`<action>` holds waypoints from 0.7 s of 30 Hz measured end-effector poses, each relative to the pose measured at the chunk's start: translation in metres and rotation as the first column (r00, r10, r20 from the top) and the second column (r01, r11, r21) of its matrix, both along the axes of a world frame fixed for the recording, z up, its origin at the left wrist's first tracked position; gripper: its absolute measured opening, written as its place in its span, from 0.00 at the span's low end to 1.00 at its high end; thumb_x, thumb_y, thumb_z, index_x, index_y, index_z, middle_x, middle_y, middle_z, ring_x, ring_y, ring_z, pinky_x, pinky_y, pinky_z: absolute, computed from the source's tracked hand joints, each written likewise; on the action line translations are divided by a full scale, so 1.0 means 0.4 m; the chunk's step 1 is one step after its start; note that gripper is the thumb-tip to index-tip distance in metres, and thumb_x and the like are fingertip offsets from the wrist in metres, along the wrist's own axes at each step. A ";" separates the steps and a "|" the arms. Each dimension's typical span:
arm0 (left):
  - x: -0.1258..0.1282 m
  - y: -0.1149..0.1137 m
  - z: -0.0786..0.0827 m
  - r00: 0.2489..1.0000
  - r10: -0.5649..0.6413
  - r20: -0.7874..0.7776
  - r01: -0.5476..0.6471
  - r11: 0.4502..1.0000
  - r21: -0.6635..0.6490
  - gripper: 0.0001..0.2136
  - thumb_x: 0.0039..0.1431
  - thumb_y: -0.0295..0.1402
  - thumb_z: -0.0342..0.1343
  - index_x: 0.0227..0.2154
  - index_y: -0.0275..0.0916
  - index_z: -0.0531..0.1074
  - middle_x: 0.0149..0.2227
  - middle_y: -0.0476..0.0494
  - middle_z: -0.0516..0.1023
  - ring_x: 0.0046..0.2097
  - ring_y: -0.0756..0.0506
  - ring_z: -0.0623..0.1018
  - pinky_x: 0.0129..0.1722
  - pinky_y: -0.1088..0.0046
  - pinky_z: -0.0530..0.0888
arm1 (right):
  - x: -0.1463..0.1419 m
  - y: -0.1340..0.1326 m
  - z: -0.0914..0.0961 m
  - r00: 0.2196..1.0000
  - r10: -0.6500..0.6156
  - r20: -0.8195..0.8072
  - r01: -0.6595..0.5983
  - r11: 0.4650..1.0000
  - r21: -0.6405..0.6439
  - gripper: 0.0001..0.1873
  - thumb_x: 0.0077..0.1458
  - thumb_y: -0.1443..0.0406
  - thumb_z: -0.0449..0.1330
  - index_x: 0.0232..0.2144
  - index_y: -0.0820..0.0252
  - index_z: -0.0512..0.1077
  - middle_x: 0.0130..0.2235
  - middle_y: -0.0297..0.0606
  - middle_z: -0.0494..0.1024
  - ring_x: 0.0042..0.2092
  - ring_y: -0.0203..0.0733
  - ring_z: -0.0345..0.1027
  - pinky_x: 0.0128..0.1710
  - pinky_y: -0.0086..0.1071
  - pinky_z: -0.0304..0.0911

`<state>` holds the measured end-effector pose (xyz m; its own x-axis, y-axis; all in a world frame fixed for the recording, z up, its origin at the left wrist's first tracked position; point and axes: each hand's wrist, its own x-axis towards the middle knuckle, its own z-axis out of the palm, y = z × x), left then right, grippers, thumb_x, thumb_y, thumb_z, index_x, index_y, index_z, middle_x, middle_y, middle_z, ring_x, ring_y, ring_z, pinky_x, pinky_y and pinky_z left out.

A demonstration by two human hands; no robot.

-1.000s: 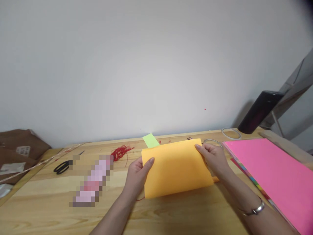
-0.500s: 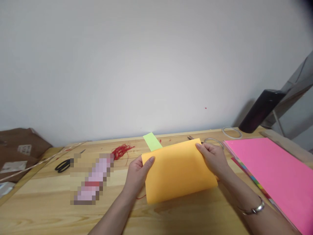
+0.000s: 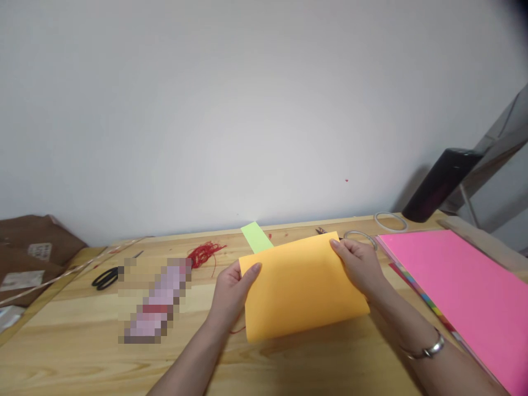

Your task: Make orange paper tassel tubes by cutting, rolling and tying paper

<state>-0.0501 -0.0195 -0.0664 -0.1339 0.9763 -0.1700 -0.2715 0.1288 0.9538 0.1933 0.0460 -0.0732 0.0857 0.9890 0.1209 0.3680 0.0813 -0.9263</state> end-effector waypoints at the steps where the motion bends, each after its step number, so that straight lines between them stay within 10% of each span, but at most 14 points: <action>1: 0.000 0.000 0.000 1.000 0.011 -0.003 -0.011 1.000 -0.009 0.17 0.48 0.38 0.62 0.40 0.34 0.74 0.33 0.38 0.81 0.32 0.40 0.80 0.29 0.68 0.75 | 0.000 0.001 0.001 1.000 -0.001 0.002 0.001 1.000 0.009 0.22 0.51 0.53 0.52 0.15 0.59 0.52 0.17 0.28 0.51 0.21 0.30 0.46 0.19 0.26 0.43; 21: 0.023 -0.009 0.027 0.981 0.122 -0.149 -0.138 0.985 -0.099 0.25 0.42 0.44 0.62 0.42 0.34 0.75 0.21 0.43 0.79 0.14 0.46 0.72 0.11 0.75 0.64 | 0.004 0.010 0.010 0.997 0.074 -0.012 -0.073 0.996 0.046 0.22 0.51 0.54 0.52 0.14 0.59 0.53 0.18 0.29 0.51 0.21 0.30 0.46 0.19 0.26 0.42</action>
<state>-0.0408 -0.0232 -0.0557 -0.2887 0.9257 -0.2442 -0.1553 0.2064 0.9661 0.1950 0.0499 -0.0691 0.0148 0.9862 0.1648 0.3464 0.1496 -0.9261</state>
